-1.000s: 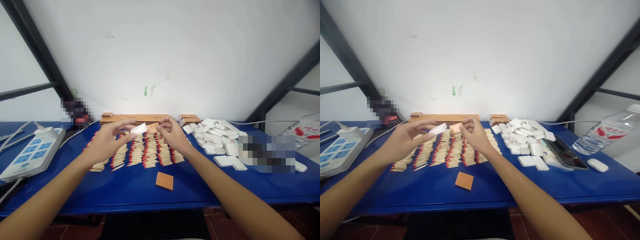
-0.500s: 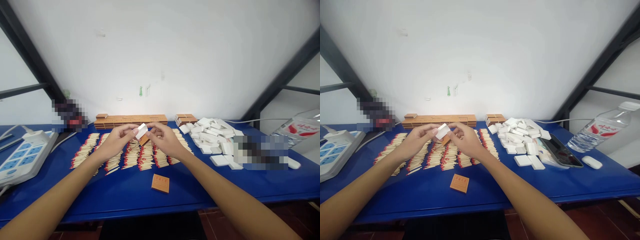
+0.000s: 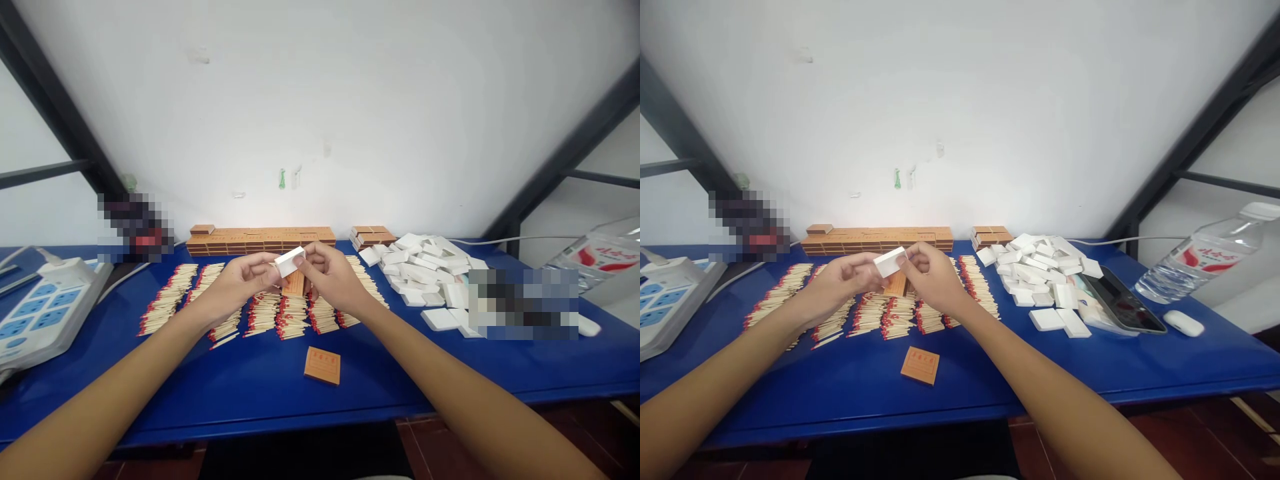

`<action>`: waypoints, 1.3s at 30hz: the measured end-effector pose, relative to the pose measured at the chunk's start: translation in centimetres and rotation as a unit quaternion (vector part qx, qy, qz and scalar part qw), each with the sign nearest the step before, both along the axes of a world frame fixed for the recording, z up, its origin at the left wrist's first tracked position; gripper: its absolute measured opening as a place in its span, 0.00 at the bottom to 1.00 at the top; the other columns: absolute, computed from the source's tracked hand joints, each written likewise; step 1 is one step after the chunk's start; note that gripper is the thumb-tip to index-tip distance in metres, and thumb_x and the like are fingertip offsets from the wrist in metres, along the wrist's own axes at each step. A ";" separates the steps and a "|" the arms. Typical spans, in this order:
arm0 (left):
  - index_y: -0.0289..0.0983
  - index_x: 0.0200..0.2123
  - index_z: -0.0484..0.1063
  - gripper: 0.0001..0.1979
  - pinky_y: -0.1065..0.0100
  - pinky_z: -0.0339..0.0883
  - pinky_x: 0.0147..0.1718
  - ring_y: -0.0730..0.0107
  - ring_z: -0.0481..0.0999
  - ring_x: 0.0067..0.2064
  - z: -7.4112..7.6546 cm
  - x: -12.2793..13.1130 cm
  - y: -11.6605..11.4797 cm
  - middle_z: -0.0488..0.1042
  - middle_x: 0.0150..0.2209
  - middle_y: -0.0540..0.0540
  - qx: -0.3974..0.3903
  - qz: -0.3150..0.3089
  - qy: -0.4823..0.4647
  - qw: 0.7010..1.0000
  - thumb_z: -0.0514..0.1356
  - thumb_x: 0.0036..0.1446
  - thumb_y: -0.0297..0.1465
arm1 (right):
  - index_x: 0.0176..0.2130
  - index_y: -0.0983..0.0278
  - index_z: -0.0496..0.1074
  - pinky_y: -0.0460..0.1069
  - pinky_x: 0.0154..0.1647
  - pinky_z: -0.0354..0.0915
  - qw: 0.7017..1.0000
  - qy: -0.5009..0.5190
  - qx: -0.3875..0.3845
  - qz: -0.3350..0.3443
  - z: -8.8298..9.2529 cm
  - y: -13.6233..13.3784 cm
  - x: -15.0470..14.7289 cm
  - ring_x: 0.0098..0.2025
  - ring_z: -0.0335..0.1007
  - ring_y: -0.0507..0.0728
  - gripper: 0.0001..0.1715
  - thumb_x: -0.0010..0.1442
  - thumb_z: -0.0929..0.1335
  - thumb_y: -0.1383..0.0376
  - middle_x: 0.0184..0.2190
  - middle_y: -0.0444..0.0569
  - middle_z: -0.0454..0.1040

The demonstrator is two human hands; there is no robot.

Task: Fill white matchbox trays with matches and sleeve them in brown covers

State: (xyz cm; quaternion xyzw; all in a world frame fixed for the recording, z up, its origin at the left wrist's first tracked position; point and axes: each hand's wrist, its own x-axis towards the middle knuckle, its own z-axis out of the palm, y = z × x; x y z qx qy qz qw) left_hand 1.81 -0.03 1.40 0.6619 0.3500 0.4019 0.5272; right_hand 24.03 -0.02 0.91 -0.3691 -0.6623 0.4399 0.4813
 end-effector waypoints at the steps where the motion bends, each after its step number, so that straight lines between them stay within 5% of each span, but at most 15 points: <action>1: 0.37 0.50 0.79 0.24 0.64 0.74 0.44 0.64 0.81 0.40 -0.1 0.1 0.0 0.82 0.39 0.43 -0.004 0.002 -0.009 1.000 0.75 0.56 0.44 | 0.39 0.59 0.70 0.47 0.19 0.65 1.000 0.005 0.001 -0.011 0.0 0.1 0.0 0.23 0.69 0.52 0.21 0.64 0.72 0.46 0.30 0.44 0.74; 5: 0.38 0.48 0.78 0.25 0.65 0.74 0.40 0.66 0.81 0.37 -0.3 0.9 -0.6 0.81 0.37 0.47 -0.020 0.024 -0.024 0.999 0.79 0.48 0.36 | 0.38 0.60 0.70 0.47 0.20 0.63 0.998 0.022 -0.001 -0.052 -0.3 0.3 -0.2 0.24 0.68 0.52 0.23 0.62 0.72 0.44 0.32 0.46 0.77; 14: 0.38 0.54 0.75 0.26 0.64 0.74 0.37 0.60 0.84 0.38 -0.2 1.8 -1.6 0.84 0.37 0.44 -0.028 0.020 0.023 0.999 0.74 0.56 0.42 | 0.40 0.60 0.70 0.48 0.29 0.66 0.994 0.035 0.043 -0.090 -1.3 0.0 -1.0 0.29 0.73 0.55 0.22 0.65 0.72 0.45 0.28 0.45 0.77; 20: 0.38 0.55 0.75 0.29 0.61 0.77 0.39 0.58 0.86 0.36 -0.1 1.0 -1.0 0.85 0.38 0.45 -0.029 0.068 0.003 0.997 0.74 0.55 0.46 | 0.34 0.60 0.72 0.51 0.29 0.66 0.980 -0.028 0.095 -0.174 1.0 1.7 1.8 0.29 0.72 0.56 0.22 0.63 0.72 0.45 0.30 0.49 0.77; 24: 0.39 0.62 0.75 0.34 0.62 0.76 0.38 0.61 0.85 0.35 -0.3 0.4 -0.5 0.83 0.37 0.45 -0.021 0.104 0.003 0.994 0.73 0.57 0.48 | 0.29 0.61 0.74 0.55 0.40 0.67 0.894 -0.209 0.169 -0.359 4.3 3.7 9.6 0.35 0.73 0.60 0.16 0.63 0.72 0.54 0.32 0.53 0.79; 27: 0.39 0.62 0.75 0.32 0.64 0.76 0.37 0.63 0.83 0.34 -0.4 0.2 -0.5 0.82 0.36 0.45 -0.051 0.108 -0.017 0.993 0.71 0.59 0.47 | 0.27 0.60 0.72 0.60 0.45 0.62 0.784 -0.327 0.070 -0.523 5.4 4.5 16.8 0.40 0.73 0.66 0.12 0.59 0.74 0.60 0.31 0.60 0.78; 29: 0.39 0.60 0.77 0.27 0.65 0.75 0.36 0.66 0.82 0.34 -0.1 0.2 -0.6 0.82 0.39 0.44 -0.079 0.108 -0.049 0.990 0.71 0.61 0.44 | 0.24 0.59 0.69 0.62 0.44 0.59 0.754 -0.342 -0.027 -0.560 5.0 4.6 20.8 0.43 0.72 0.69 0.14 0.58 0.74 0.62 0.31 0.63 0.75; 32: 0.37 0.53 0.80 0.19 0.67 0.75 0.35 0.68 0.80 0.34 0.5 0.3 -0.7 0.81 0.44 0.42 -0.119 0.104 -0.106 0.982 0.70 0.62 0.39 | 0.20 0.56 0.64 0.63 0.42 0.59 0.752 -0.336 -0.068 -0.563 3.9 4.5 24.2 0.40 0.71 0.69 0.20 0.56 0.74 0.64 0.26 0.58 0.70; 36: 0.33 0.43 0.80 0.09 0.68 0.75 0.33 0.70 0.76 0.32 1.2 0.2 -0.6 0.77 0.37 0.44 -0.166 0.105 -0.148 0.969 0.67 0.62 0.33 | 0.21 0.55 0.65 0.63 0.44 0.61 0.763 -0.316 -0.026 -0.563 3.6 4.6 23.6 0.39 0.70 0.69 0.18 0.55 0.75 0.63 0.23 0.51 0.66; 39: 0.33 0.37 0.77 0.09 0.72 0.71 0.26 0.73 0.72 0.29 1.4 -0.1 -0.3 0.73 0.33 0.46 -0.199 0.118 -0.156 0.960 0.67 0.61 0.34 | 0.30 0.58 0.73 0.60 0.45 0.64 0.859 -0.266 0.065 -0.432 4.9 3.9 19.6 0.40 0.72 0.65 0.11 0.61 0.71 0.55 0.32 0.55 0.76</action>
